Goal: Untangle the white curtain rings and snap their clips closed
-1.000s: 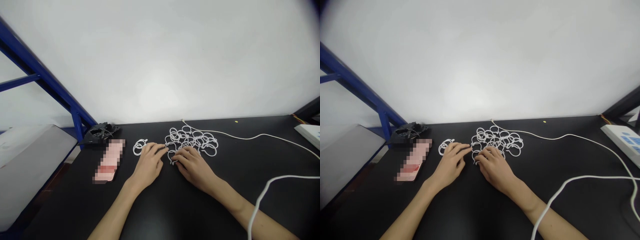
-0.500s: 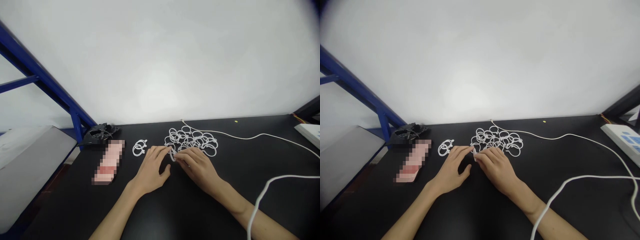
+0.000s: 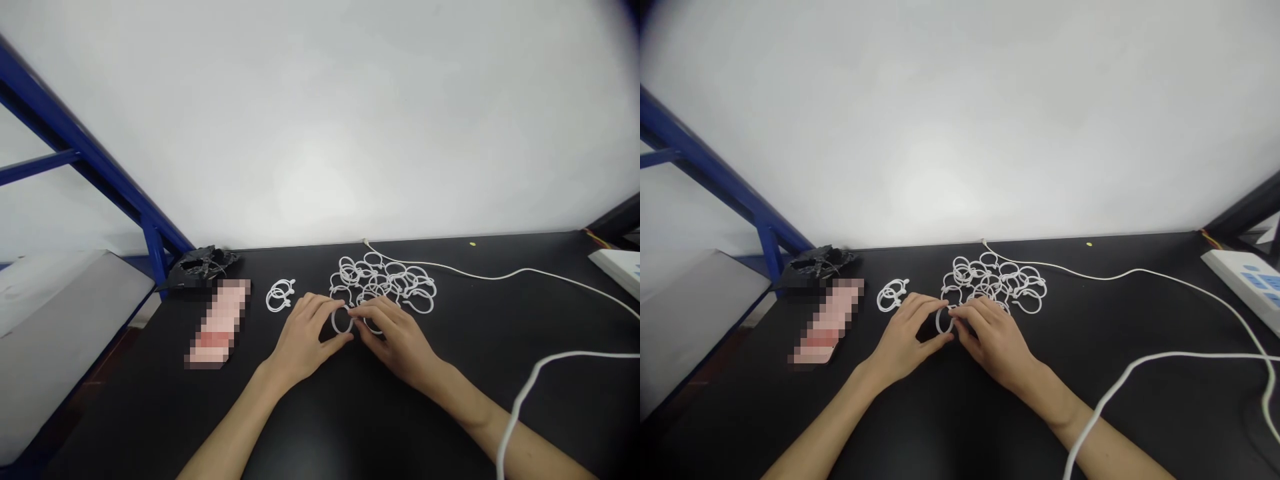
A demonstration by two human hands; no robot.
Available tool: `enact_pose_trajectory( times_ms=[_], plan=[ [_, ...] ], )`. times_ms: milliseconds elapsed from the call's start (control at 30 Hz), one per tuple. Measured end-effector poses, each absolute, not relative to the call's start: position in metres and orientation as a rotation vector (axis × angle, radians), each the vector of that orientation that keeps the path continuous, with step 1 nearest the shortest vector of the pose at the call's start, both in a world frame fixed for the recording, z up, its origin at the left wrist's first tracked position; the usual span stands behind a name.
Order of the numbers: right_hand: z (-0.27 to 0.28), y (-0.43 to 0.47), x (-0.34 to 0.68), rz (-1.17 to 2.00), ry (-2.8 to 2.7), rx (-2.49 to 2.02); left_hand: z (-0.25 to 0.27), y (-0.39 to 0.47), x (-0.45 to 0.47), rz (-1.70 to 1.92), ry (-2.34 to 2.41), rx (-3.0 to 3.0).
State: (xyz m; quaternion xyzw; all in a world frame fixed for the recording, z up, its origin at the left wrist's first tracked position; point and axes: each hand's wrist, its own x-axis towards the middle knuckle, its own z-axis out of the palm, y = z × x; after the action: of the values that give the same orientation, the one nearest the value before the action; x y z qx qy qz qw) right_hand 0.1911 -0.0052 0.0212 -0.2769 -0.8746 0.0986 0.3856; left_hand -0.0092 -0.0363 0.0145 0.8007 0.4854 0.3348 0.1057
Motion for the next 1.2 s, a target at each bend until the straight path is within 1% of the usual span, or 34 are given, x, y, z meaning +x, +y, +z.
enact_pose_trajectory(
  times_ms=[300, 500, 567, 633, 733, 833, 933, 1000, 1100, 1200],
  plan=[
    [0.018, -0.003, 0.191, 0.425, -2.205, -0.747, 0.018, -0.038, -0.008, 0.955, 1.407, 2.331],
    [0.013, -0.002, 0.19, 0.393, -2.214, -0.79, 0.018, -0.035, -0.008, 0.93, 1.467, 2.35],
    [0.011, -0.001, 0.189, 0.301, -2.247, -0.854, 0.017, -0.033, -0.01, 0.916, 1.616, 2.356],
    [0.008, 0.0, 0.187, 0.148, -2.304, -0.936, 0.016, -0.03, -0.014, 0.864, 1.88, 2.336],
    [0.004, 0.003, 0.185, -0.049, -2.376, -1.048, 0.014, -0.026, -0.024, 0.686, 2.289, 2.267],
    [0.002, 0.005, 0.184, -0.091, -2.395, -1.077, 0.013, -0.025, -0.032, 0.573, 2.482, 2.243],
    [0.003, 0.005, 0.184, -0.1, -2.394, -1.034, 0.015, -0.028, -0.031, 0.644, 2.374, 2.316],
    [0.005, 0.005, 0.185, -0.105, -2.399, -0.987, 0.016, -0.03, -0.026, 0.698, 2.123, 2.415],
    [0.006, 0.005, 0.186, -0.072, -2.39, -0.915, 0.016, -0.034, -0.015, 0.683, 1.757, 2.509],
    [0.008, 0.006, 0.186, 0.01, -2.356, -0.852, 0.014, -0.035, -0.01, 0.674, 1.662, 2.52]
  ],
)
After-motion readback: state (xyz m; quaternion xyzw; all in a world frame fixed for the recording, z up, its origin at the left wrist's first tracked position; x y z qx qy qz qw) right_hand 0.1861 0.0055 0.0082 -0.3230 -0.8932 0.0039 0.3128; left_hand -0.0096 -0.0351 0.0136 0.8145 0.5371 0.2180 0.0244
